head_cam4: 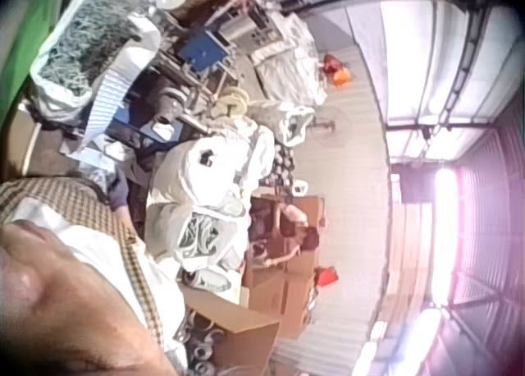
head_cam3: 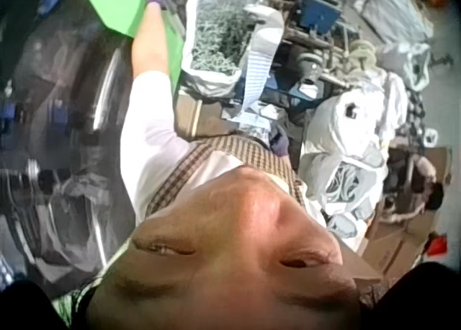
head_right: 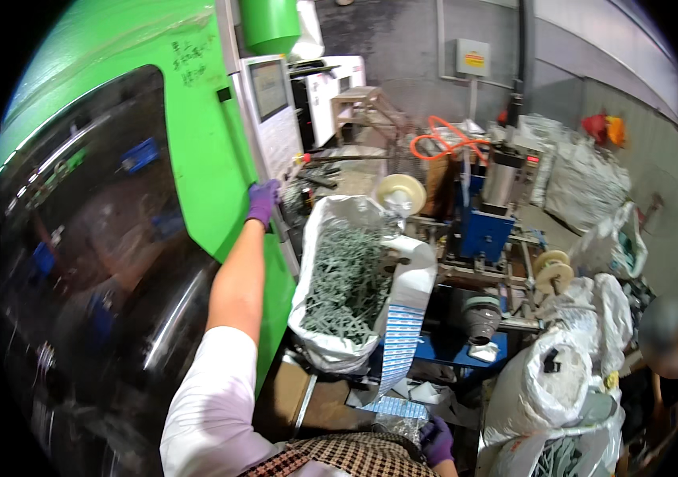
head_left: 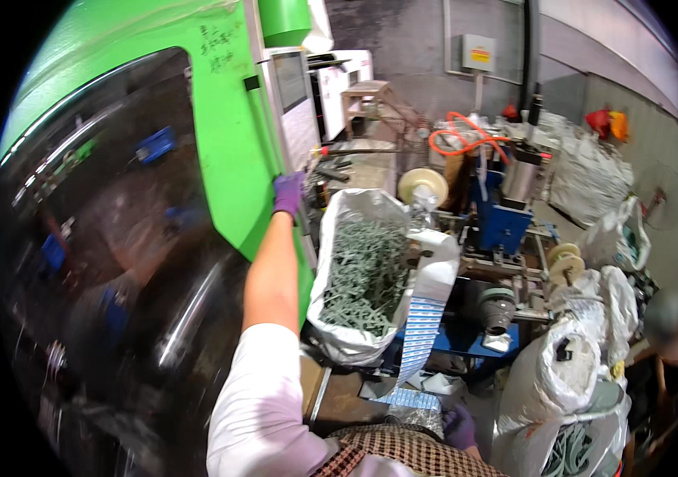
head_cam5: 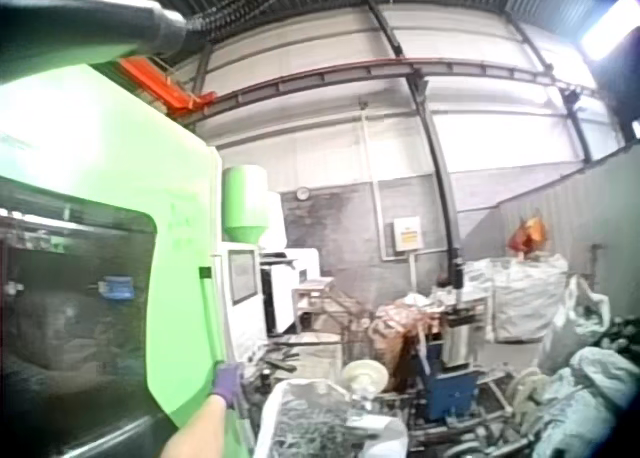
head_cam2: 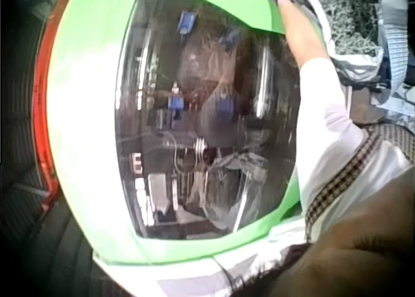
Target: The person assembles light green electric kettles by hand in a factory setting. They pick up kettle bodies and lids from nearby bags and boxes, fit the lids onto the bodies, and place the assembled units into a large white sack. The process is repeated continuously throughout the clip.
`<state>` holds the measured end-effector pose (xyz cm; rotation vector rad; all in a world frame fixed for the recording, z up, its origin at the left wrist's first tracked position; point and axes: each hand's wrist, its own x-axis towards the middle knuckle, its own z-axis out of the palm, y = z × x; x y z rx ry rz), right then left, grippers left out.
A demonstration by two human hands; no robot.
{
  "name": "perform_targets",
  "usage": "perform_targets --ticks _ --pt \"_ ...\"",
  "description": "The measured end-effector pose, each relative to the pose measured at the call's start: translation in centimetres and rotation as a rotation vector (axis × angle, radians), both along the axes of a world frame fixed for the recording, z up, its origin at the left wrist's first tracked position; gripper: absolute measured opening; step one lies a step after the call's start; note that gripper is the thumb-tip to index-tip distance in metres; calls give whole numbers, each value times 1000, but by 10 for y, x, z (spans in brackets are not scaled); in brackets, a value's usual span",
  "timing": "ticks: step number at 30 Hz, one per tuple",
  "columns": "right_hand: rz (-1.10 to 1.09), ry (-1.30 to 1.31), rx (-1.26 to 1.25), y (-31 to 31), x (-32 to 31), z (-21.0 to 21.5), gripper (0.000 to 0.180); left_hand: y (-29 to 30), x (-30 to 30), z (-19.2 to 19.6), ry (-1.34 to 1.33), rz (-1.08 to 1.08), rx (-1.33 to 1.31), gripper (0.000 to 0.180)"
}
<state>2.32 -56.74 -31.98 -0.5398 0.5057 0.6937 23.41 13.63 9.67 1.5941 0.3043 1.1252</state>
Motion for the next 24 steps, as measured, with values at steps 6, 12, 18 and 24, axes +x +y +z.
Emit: perform_targets --ticks 6,12,18,24 --pt "165 -301 -170 -47 7 -1 15 -59 -68 -5 -8 99 -243 15" --pt "481 -60 -320 35 82 15 22 -120 -177 -2 -57 144 -271 19" --pt "746 -553 -180 153 124 58 12 -201 -310 17 -93 220 -310 19" --pt "907 -345 47 226 112 67 9 -273 -425 29 -57 470 -178 18"
